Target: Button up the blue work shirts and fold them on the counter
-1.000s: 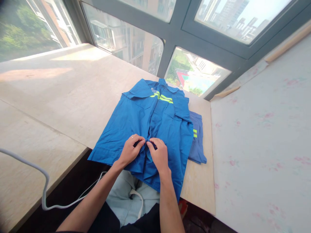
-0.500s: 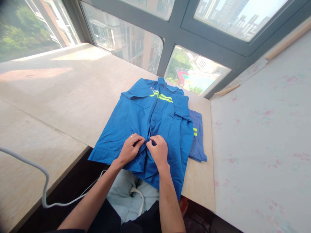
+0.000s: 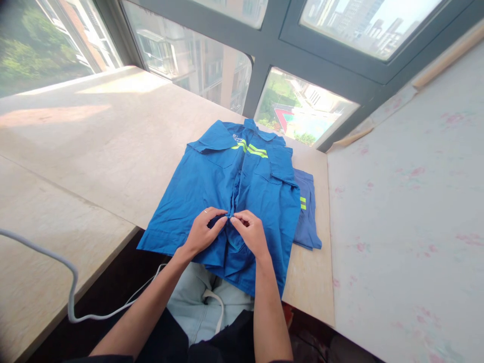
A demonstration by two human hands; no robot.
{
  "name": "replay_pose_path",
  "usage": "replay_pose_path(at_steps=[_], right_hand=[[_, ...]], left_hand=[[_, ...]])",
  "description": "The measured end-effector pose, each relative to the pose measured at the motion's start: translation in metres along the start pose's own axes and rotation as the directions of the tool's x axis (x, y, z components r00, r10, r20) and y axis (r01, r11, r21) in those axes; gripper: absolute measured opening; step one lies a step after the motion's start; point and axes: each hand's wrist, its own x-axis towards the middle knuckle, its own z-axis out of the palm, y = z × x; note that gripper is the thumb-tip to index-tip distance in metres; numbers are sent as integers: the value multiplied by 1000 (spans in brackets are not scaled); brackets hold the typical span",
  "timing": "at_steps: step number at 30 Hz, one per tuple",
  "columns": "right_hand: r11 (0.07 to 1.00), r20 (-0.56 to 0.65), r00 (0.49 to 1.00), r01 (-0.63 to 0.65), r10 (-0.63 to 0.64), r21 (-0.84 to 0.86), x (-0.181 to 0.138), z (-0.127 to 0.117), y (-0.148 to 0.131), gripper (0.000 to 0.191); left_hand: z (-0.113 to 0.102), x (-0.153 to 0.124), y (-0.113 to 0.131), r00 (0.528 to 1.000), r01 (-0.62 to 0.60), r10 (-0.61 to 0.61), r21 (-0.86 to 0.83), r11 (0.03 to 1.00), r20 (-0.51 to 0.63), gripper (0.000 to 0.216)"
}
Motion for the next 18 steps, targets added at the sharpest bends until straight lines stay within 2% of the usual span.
replay_pose_path(at_steps=[4,11,16,18], right_hand=[[998,-35,999,29,-31,-55,-1,7,-2,22],[994,-1,998,62,-62,-92,-1,7,0,21],[991,-57,997,45,-52,-123,2,12,3,21],[988,-97,994,26,-41,-150,5,15,5,21]], left_hand=[[-3,1,1,1000,22,-23,-55,998,-10,22],[0,8,-6,997,80,-80,-82,993,2,18],[1,10,-6,988,153,-153,-159,975,11,21],[-2,11,-4,982,190,-183,-207,960,52,22]])
